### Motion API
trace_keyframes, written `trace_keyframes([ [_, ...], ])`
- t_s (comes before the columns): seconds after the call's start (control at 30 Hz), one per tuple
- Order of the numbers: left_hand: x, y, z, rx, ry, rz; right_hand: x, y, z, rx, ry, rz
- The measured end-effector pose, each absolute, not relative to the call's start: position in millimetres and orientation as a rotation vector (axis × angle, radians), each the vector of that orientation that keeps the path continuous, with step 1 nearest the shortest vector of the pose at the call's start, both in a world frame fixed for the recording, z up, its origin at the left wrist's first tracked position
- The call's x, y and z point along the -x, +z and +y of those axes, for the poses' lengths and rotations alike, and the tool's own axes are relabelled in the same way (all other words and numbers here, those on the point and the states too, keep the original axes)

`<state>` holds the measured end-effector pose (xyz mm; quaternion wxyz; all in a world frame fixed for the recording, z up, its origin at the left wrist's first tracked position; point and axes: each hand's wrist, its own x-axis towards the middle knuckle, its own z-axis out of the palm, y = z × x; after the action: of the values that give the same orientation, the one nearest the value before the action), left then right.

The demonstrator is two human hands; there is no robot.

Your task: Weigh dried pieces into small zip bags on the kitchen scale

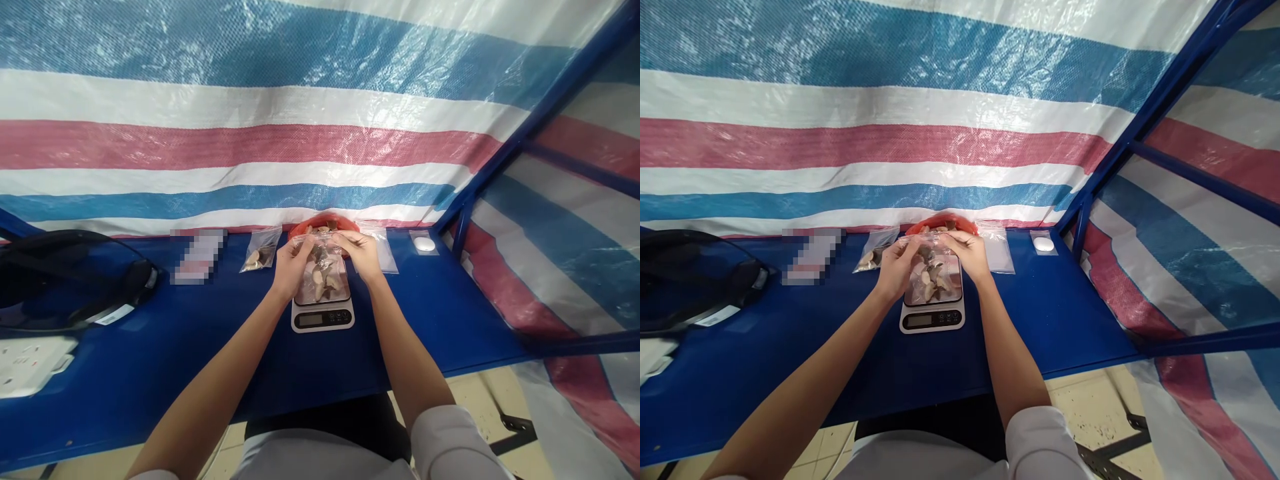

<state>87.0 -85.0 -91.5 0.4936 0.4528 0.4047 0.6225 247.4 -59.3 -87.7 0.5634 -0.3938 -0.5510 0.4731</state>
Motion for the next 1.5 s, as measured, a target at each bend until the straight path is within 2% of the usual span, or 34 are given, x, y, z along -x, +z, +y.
trace_keyframes([
  [0.27,-81,-100,-75,-1.251,1.537,1.158,-248,-109,-57,1.004,1.151,-1.233],
  [0.63,-58,-120,-80,-1.107,1.511,1.071,-248,-115,-64,1.028,1.211,-1.149],
  [1.17,-57,-121,-81,-0.970,1.578,0.949,-248,-118,-69,0.955,1.308,-1.044],
  [1.5,-55,-119,-82,-0.946,1.547,0.930,-248,-118,-69,0.951,1.218,-1.114],
])
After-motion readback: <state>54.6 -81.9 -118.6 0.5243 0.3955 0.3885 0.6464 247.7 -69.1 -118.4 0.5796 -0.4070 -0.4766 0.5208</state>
